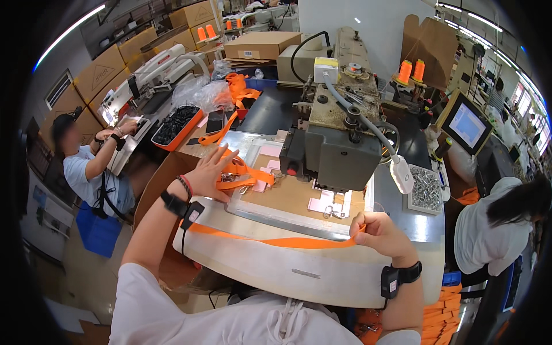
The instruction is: The person attaches metal clasps to orange fabric straps by hand, then uses a sewing machine to stitch the clasps securely to the straps. The person handles the straps and clasps one at a time, positioning them under the machine needle and operating the sewing machine to complete the assembly.
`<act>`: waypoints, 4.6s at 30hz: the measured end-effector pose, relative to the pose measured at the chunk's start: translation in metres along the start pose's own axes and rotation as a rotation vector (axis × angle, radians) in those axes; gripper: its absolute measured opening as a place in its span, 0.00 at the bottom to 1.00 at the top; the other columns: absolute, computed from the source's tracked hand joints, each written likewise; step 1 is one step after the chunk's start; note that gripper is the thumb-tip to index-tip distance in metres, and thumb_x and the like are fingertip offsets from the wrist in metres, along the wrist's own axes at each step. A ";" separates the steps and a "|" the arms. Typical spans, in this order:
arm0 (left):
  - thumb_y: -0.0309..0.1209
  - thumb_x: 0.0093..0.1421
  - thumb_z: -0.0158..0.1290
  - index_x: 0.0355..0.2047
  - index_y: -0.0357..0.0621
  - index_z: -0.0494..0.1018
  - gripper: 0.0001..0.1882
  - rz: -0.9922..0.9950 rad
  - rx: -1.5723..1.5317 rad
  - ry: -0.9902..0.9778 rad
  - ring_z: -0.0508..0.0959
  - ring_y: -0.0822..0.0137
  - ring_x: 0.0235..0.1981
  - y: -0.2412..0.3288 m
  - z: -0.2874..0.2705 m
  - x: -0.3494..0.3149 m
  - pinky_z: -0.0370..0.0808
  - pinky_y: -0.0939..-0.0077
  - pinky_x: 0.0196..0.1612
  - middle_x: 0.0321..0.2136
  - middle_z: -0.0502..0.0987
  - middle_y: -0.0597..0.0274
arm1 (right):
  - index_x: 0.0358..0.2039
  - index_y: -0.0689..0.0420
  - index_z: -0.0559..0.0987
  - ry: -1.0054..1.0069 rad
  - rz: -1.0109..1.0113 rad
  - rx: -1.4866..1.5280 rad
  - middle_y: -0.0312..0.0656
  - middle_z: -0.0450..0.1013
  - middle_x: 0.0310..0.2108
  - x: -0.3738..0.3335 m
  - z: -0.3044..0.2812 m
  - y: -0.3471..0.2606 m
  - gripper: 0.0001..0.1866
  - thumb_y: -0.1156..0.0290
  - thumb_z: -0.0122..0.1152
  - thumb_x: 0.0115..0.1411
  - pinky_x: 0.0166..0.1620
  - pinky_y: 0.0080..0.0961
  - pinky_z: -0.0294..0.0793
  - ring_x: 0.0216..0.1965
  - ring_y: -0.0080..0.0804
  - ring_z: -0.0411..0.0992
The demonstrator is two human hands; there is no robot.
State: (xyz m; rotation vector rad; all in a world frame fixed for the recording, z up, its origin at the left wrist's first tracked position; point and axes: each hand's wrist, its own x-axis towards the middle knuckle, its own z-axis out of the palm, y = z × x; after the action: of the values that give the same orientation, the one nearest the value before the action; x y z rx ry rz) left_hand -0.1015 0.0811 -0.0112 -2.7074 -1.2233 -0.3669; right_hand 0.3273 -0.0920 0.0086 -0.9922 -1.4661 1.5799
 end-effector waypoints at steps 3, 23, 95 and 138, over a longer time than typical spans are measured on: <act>0.41 0.51 0.63 0.50 0.49 0.71 0.26 -0.073 -0.240 -0.127 0.68 0.51 0.51 -0.032 0.010 0.007 0.67 0.60 0.54 0.44 0.73 0.52 | 0.29 0.60 0.74 -0.044 -0.029 0.042 0.32 0.69 0.27 -0.003 -0.005 0.006 0.04 0.78 0.62 0.55 0.37 0.17 0.65 0.32 0.18 0.64; 0.24 0.55 0.48 0.35 0.35 0.71 0.08 -0.028 -0.670 0.087 0.73 0.49 0.36 0.064 0.006 0.014 0.71 0.61 0.40 0.30 0.72 0.47 | 0.26 0.58 0.75 -0.333 -0.096 0.248 0.34 0.68 0.25 -0.010 -0.017 0.013 0.14 0.62 0.70 0.55 0.36 0.24 0.62 0.29 0.27 0.63; 0.34 0.64 0.52 0.32 0.42 0.76 0.09 -1.234 -1.028 0.320 0.77 0.72 0.29 -0.116 0.104 -0.373 0.76 0.75 0.35 0.29 0.78 0.68 | 0.27 0.52 0.62 -0.349 -0.964 1.466 0.36 0.60 0.25 -0.034 -0.072 -0.010 0.09 0.80 0.49 0.61 0.28 0.19 0.64 0.19 0.20 0.61; 0.28 0.58 0.58 0.39 0.32 0.72 0.13 0.413 -2.708 -0.676 0.74 0.68 0.38 0.240 -0.167 -0.060 0.69 0.74 0.43 0.35 0.75 0.59 | 0.27 0.55 0.66 -0.235 -0.453 0.772 0.44 0.70 0.23 -0.021 -0.030 0.031 0.12 0.68 0.60 0.63 0.26 0.31 0.72 0.15 0.30 0.67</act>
State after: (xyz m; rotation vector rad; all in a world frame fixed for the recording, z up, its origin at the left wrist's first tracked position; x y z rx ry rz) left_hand 0.0138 -0.1585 0.1245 0.6197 -0.3365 0.3731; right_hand 0.3630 -0.1000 -0.0224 -0.0283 -0.9706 1.7225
